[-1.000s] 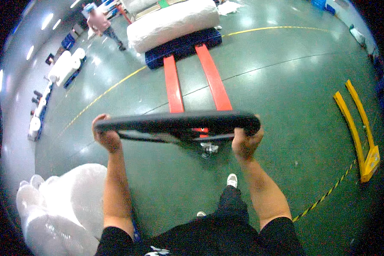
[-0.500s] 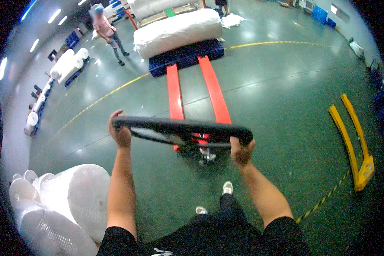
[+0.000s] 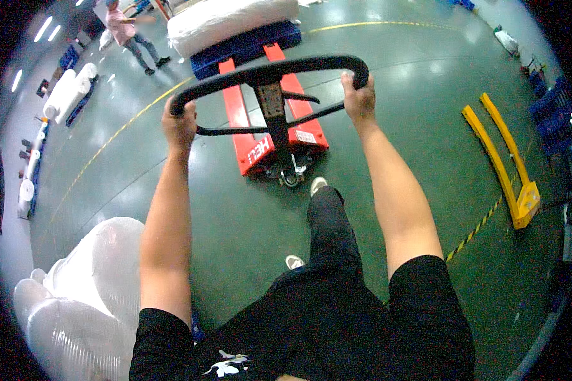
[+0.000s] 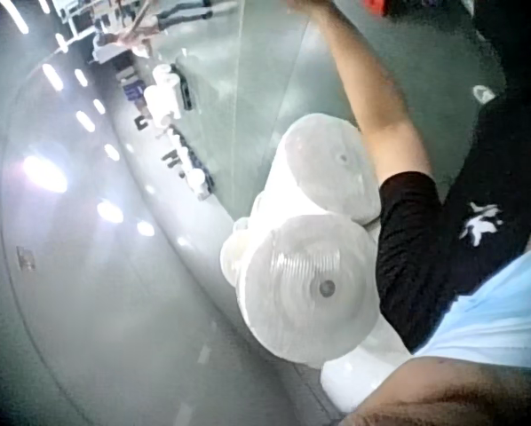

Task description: The person moves a large white cylindrical roll wrapped in plastic from a blue pallet onto the floor, then uses a red manual pallet jack to reposition the pallet and roll. They also handle a blue plastic pallet and coordinate with coworkers to shift the roll.

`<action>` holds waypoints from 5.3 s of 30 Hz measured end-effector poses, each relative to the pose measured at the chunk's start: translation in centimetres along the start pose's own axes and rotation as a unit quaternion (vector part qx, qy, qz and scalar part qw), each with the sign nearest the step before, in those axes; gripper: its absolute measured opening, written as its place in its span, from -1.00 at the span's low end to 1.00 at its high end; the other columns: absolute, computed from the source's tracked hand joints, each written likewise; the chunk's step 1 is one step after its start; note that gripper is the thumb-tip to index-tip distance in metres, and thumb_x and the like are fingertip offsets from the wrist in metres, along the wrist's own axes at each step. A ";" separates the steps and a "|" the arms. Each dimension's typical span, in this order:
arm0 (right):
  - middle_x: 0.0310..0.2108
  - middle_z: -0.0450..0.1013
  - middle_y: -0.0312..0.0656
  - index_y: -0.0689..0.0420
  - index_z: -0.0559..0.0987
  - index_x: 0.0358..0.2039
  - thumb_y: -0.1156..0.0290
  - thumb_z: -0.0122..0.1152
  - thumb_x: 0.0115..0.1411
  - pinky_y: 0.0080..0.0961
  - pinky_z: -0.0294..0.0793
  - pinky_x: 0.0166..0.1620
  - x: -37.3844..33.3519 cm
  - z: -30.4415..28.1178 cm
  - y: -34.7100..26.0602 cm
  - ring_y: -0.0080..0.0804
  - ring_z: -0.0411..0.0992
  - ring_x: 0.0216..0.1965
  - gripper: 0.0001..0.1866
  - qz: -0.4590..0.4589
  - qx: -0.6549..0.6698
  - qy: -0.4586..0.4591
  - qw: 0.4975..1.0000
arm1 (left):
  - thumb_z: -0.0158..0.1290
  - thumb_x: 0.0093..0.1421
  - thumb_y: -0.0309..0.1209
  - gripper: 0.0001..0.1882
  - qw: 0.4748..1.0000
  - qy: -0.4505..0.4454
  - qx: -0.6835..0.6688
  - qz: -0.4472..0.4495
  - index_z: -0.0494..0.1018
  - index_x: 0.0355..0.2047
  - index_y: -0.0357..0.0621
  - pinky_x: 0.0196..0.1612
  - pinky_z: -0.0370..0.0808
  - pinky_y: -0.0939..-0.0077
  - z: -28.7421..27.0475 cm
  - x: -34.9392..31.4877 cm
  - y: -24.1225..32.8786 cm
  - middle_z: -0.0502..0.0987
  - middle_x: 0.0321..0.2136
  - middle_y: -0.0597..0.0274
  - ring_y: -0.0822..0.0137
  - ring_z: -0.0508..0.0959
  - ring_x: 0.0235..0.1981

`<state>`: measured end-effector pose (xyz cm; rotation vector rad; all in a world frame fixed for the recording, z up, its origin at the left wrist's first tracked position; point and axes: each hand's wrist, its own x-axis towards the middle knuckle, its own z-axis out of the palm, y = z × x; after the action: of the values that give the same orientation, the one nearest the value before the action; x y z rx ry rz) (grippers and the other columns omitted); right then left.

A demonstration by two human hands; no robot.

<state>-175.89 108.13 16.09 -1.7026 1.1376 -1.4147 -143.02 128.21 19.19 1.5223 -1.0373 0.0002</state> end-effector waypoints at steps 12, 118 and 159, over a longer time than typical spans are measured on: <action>-0.61 0.29 -0.41 0.12 0.37 -0.42 0.33 0.11 0.07 -0.63 0.26 -0.54 -2.3 -1.0 -0.2 -0.62 0.25 -0.61 -0.84 0.029 0.121 0.029 0.992 | 0.00 -0.05 -0.58 -0.76 0.997 0.055 0.023 0.042 0.39 -0.31 -0.19 -0.31 0.39 0.54 0.5 -2.1 2.9 0.47 -0.48 0.20 0.37 0.47 -0.43; -0.12 0.29 0.06 0.22 0.22 0.02 0.22 0.30 -0.15 -0.27 0.27 -0.01 -28.0 -37.6 -18.2 -0.04 0.29 -0.08 -0.26 -0.267 0.018 -0.321 0.908 | 0.10 -0.26 -0.34 -0.82 0.831 -0.110 0.544 0.038 0.34 -0.68 -0.12 -0.48 0.38 0.25 -11.2 -36.7 39.1 0.42 -0.66 0.07 0.01 0.45 -0.58; -0.41 0.48 0.03 0.28 0.53 -0.62 0.33 -0.01 -0.05 -0.39 0.45 -0.25 16.8 -60.9 52.4 -0.27 0.48 -0.35 -0.73 0.447 -0.527 -0.455 0.562 | -0.05 0.03 -0.24 -0.63 0.682 -0.084 0.288 -0.667 0.38 -0.16 -0.14 -0.39 0.40 0.33 42.2 -52.2 21.2 0.50 -0.37 0.15 0.24 0.47 -0.43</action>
<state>-245.88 74.03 -9.98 -1.5704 1.8017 0.9767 -209.67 128.22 -3.57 2.5975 0.2323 -0.9292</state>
